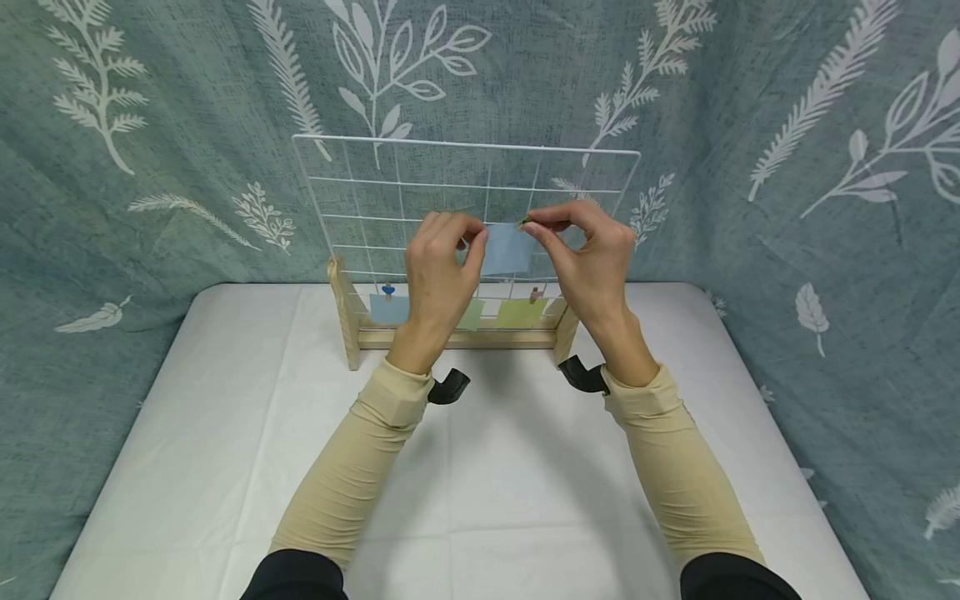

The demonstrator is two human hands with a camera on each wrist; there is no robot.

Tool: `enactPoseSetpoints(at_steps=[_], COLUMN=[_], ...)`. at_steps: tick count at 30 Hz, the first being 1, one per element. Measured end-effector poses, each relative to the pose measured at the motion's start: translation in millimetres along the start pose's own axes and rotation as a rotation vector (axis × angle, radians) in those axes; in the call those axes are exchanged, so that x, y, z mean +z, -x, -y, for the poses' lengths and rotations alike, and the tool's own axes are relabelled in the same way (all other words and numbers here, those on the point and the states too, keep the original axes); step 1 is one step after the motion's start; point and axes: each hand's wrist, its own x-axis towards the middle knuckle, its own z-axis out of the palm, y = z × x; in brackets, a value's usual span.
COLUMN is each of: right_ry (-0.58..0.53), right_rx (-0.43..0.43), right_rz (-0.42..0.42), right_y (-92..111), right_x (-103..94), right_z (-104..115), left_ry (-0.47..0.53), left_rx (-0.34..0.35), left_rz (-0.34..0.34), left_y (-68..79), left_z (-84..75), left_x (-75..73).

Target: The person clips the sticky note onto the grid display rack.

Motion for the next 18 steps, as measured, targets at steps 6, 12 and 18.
enactPoseSetpoints(at_steps=[6, 12, 18], right_ry=[-0.011, 0.002, 0.053], right_rx=[-0.002, 0.009, 0.011], right_rz=[0.005, 0.003, 0.009], right_y=[-3, -4, -7], right_x=[5.1, 11.4, 15.6], right_z=[-1, -1, -2], left_ry=[-0.006, 0.001, 0.004], left_rx=[-0.014, -0.013, -0.021], left_rz=[0.003, 0.008, 0.016], left_y=[-1.7, -3.4, -6.1], left_z=[2.0, 5.6, 8.4], left_x=[-0.4, 0.0, 0.7])
